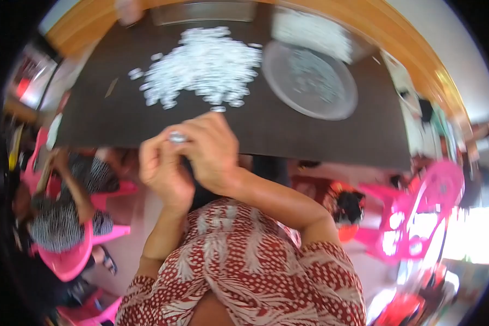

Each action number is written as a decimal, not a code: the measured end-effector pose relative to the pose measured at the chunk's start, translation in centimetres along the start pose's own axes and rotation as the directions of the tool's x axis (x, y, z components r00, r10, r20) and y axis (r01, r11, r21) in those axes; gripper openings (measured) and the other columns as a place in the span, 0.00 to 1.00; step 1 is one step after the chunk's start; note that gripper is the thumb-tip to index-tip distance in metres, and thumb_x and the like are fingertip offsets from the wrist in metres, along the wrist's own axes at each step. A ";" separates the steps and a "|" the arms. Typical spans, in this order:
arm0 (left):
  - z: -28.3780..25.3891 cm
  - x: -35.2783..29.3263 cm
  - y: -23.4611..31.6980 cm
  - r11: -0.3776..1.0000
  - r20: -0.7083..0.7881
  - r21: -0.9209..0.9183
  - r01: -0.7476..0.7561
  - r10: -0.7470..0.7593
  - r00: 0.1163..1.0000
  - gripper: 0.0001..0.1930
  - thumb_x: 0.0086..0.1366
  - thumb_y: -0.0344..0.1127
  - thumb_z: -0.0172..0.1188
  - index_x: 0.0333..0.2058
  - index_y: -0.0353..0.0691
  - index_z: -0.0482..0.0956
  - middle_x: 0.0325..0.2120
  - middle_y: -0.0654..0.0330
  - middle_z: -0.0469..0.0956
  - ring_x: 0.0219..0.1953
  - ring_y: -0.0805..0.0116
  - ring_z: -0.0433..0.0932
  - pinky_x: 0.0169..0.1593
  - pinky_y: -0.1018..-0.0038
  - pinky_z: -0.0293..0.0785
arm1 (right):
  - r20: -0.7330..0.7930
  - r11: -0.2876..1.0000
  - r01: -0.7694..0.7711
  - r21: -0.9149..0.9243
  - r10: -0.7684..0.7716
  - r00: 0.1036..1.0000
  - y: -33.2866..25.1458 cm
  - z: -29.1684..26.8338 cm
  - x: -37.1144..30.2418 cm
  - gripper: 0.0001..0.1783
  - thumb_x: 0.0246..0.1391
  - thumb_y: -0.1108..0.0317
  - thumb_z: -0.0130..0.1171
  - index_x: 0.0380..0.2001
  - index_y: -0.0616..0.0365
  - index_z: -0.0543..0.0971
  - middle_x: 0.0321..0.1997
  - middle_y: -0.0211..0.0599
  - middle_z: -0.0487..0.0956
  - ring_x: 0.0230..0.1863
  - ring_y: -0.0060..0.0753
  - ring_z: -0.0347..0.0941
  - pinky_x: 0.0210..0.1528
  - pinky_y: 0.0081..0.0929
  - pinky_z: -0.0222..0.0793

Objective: Manually assembling small white plastic components by inserting metal pins into them at a workstation.

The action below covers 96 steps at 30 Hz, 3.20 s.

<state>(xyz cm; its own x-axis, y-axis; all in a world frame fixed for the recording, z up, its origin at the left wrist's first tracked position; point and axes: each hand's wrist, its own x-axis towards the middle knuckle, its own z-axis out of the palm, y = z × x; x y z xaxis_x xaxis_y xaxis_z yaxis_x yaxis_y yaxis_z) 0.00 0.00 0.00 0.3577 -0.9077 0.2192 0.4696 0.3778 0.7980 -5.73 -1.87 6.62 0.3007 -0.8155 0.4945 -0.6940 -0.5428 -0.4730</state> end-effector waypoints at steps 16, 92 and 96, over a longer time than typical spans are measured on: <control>-3.6 5.5 2.3 1.000 0.222 -0.030 -0.006 0.012 0.975 0.07 0.65 0.28 0.54 0.39 0.31 0.72 0.35 0.57 0.74 0.37 0.73 0.72 0.44 0.76 0.70 | -0.645 0.954 0.218 0.208 -0.034 0.764 2.1 6.2 0.7 0.20 0.33 0.76 0.64 0.36 0.63 0.77 0.31 0.41 0.76 0.31 0.41 0.71 0.33 0.31 0.69; -3.1 12.4 0.4 0.322 0.821 0.552 -0.769 -0.049 0.569 0.08 0.46 0.23 0.63 0.28 0.40 0.79 0.25 0.60 0.72 0.31 0.61 0.72 0.32 0.69 0.69 | -0.071 0.960 -0.054 -0.276 0.036 0.997 17.5 -10.2 2.3 0.03 0.43 0.72 0.59 0.25 0.56 0.80 0.26 0.39 0.78 0.32 0.46 0.72 0.37 0.37 0.68; -2.4 12.1 1.1 0.397 0.814 0.548 -0.736 -0.050 0.579 0.09 0.45 0.22 0.63 0.28 0.39 0.78 0.26 0.60 0.71 0.32 0.61 0.72 0.33 0.69 0.69 | -0.010 0.958 -0.128 -0.256 0.130 0.991 19.0 -9.6 1.4 0.05 0.42 0.74 0.61 0.27 0.58 0.81 0.27 0.37 0.79 0.33 0.41 0.73 0.38 0.31 0.68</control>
<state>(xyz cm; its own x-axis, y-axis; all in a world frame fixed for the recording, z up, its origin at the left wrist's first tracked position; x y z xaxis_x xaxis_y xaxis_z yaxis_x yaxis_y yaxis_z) 6.82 -10.15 2.15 -0.4737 -0.6928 0.5437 -0.5192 0.7184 0.4630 -24.77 -11.43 5.35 0.2017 -0.8770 0.4361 -0.8712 -0.3641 -0.3294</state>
